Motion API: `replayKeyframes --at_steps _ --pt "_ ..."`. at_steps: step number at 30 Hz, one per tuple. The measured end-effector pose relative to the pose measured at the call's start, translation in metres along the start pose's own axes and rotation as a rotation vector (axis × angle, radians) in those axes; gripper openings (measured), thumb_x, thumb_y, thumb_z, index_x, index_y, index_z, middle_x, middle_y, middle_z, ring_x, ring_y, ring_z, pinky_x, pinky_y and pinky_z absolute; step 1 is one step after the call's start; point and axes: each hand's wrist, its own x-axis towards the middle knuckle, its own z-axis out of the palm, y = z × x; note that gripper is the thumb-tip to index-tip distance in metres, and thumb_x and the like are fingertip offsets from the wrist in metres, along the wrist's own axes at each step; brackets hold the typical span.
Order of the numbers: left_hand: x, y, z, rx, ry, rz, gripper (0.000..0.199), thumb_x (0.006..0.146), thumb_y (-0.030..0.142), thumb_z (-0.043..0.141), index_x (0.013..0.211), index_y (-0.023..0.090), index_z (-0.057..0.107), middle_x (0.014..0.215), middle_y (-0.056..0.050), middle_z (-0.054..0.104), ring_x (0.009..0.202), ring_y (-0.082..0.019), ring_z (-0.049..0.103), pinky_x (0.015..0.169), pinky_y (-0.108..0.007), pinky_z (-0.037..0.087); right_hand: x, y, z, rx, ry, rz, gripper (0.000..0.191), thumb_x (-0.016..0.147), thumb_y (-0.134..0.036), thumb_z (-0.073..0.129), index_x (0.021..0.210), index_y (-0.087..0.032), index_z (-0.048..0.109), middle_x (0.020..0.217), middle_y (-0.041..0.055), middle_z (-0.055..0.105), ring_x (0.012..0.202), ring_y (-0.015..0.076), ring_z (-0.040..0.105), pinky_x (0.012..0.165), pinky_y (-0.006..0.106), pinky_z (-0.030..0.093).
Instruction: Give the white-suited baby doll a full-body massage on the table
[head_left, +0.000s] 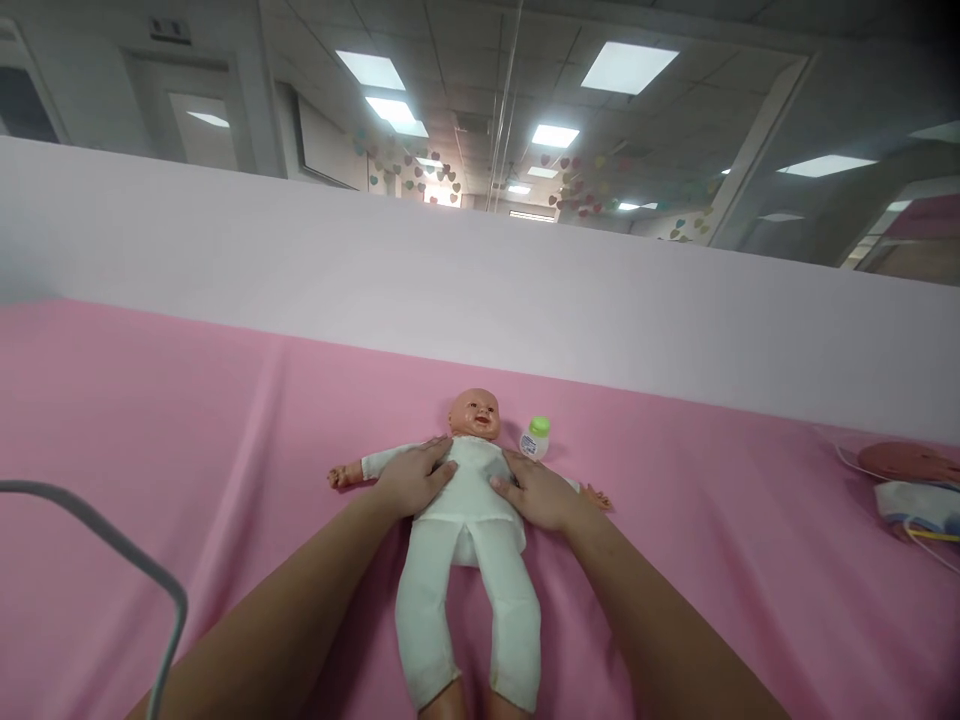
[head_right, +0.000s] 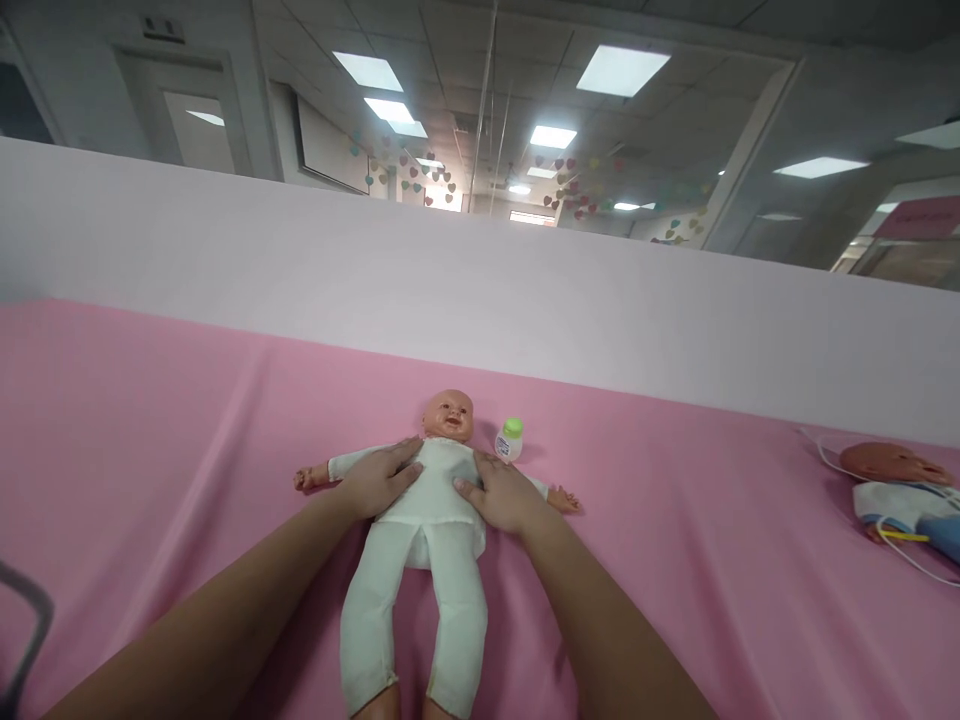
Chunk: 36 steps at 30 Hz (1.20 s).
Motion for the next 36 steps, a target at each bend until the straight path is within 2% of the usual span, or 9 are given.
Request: replayKeyframes --at_steps 6,11,14,18,22,26,30,33,36 --pt "-0.034 0.024 -0.017 0.033 -0.042 -0.013 0.065 0.103 0.054 0.039 0.156 0.017 0.049 0.163 -0.012 0.044 0.150 -0.031 0.043 0.124 -0.046 0.034 -0.006 0.007 -0.004 0.023 -0.030 -0.008 0.075 0.099 -0.069 0.046 0.159 -0.024 0.042 0.165 0.0106 0.041 0.152 0.0356 0.037 0.121 0.051 0.032" --pt "-0.081 0.056 -0.047 -0.119 -0.312 0.384 0.058 0.105 0.045 0.045 0.160 0.029 0.042 0.166 -0.003 0.040 0.154 -0.026 0.035 0.129 -0.044 0.026 0.000 0.010 0.002 0.027 0.004 -0.012 0.074 0.098 -0.066 0.050 0.156 -0.022 0.045 0.164 0.0113 0.042 0.152 0.0349 0.037 0.122 0.049 0.030" --pt "-0.089 0.070 -0.053 -0.140 -0.369 0.475 0.057 0.105 0.042 0.047 0.161 0.034 0.040 0.165 -0.001 0.041 0.153 -0.027 0.038 0.130 -0.048 0.024 0.002 0.012 0.004 0.033 0.016 0.002 0.074 0.096 -0.067 0.051 0.155 -0.021 0.048 0.162 0.0122 0.046 0.150 0.0369 0.040 0.120 0.050 0.033" --pt "-0.078 0.075 -0.048 -0.089 -0.416 0.441 0.063 0.105 0.050 0.046 0.164 0.031 0.034 0.168 -0.004 0.033 0.156 -0.029 0.031 0.130 -0.052 0.020 0.002 0.011 0.005 0.015 0.026 0.017 0.077 0.096 -0.066 0.052 0.156 -0.019 0.046 0.163 0.0140 0.044 0.151 0.0374 0.038 0.121 0.050 0.032" --pt "-0.054 0.070 -0.040 -0.034 -0.418 0.322 0.068 0.104 0.059 0.040 0.164 0.028 0.034 0.170 -0.005 0.029 0.158 -0.029 0.025 0.130 -0.051 0.018 0.001 0.008 0.003 -0.011 0.013 0.027 0.080 0.096 -0.066 0.051 0.159 -0.016 0.042 0.165 0.0152 0.041 0.152 0.0369 0.037 0.121 0.050 0.033" --pt "-0.020 0.059 -0.027 -0.020 -0.266 0.166 0.062 0.106 0.053 0.034 0.159 0.023 0.044 0.166 -0.005 0.039 0.157 -0.026 0.029 0.129 -0.047 0.025 0.000 0.007 0.002 -0.007 0.005 0.026 0.081 0.096 -0.067 0.050 0.160 -0.017 0.040 0.165 0.0142 0.040 0.153 0.0366 0.036 0.122 0.051 0.031" --pt "0.008 0.045 -0.011 0.034 -0.123 0.118 0.055 0.104 0.041 0.037 0.152 0.020 0.053 0.161 -0.007 0.049 0.152 -0.026 0.040 0.128 -0.045 0.029 0.001 0.009 0.003 0.013 0.009 -0.008 0.075 0.096 -0.066 0.052 0.156 -0.021 0.046 0.163 0.0127 0.045 0.150 0.0364 0.040 0.120 0.050 0.034" --pt "0.015 0.034 -0.005 0.034 -0.047 0.099 0.053 0.103 0.039 0.037 0.148 0.021 0.057 0.157 -0.006 0.054 0.148 -0.025 0.046 0.126 -0.044 0.033 0.000 0.007 0.000 0.019 0.017 -0.024 0.073 0.096 -0.065 0.052 0.154 -0.021 0.047 0.161 0.0128 0.047 0.148 0.0364 0.043 0.117 0.049 0.037" --pt "0.012 0.021 -0.003 0.021 0.011 0.063 0.055 0.102 0.039 0.037 0.150 0.018 0.055 0.158 -0.007 0.053 0.149 -0.026 0.045 0.126 -0.043 0.033 -0.004 0.003 -0.008 0.007 -0.013 0.021 0.066 0.095 -0.065 0.053 0.146 -0.024 0.055 0.146 0.0131 0.063 0.129 0.0380 0.061 0.102 0.049 0.048"
